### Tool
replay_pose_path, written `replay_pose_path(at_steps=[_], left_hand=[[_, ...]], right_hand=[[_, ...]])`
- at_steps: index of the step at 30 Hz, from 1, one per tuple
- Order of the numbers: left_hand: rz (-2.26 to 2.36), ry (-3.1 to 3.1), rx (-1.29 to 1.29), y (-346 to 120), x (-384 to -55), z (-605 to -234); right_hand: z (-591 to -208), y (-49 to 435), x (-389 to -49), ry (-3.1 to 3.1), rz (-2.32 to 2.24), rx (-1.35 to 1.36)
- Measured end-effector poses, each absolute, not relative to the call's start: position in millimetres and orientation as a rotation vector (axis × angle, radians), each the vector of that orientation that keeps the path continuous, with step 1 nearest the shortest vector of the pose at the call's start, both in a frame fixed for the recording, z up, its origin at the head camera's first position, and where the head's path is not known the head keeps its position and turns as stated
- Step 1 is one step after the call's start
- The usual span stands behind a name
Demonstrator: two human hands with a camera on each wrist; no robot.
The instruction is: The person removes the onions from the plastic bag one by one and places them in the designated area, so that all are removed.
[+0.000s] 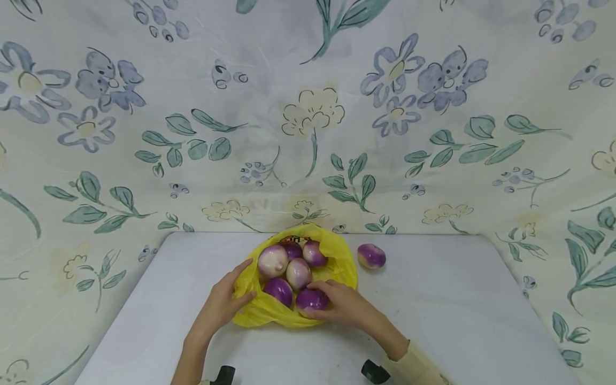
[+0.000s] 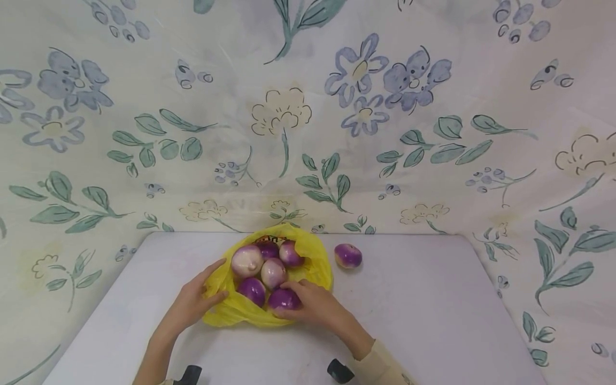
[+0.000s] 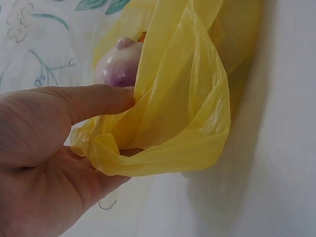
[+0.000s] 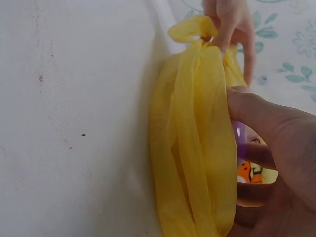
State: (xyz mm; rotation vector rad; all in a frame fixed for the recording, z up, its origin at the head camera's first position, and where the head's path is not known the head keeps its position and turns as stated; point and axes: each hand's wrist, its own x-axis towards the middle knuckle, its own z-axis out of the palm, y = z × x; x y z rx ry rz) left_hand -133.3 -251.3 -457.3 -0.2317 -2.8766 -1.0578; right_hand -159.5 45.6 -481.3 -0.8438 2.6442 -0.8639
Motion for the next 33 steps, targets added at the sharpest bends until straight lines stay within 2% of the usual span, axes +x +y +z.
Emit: replay_pose_path(at_steps=[18,33], left_hand=[[-1.072,-2.898,-0.200,-252,-135,-459],[-1.073,-2.922,-0.149,-250,-134,-459]], right_hand=[[-469,61,-157,2.624,-1.020,-0.845],[-476,65,-150,2.617,-1.034,-0.864]])
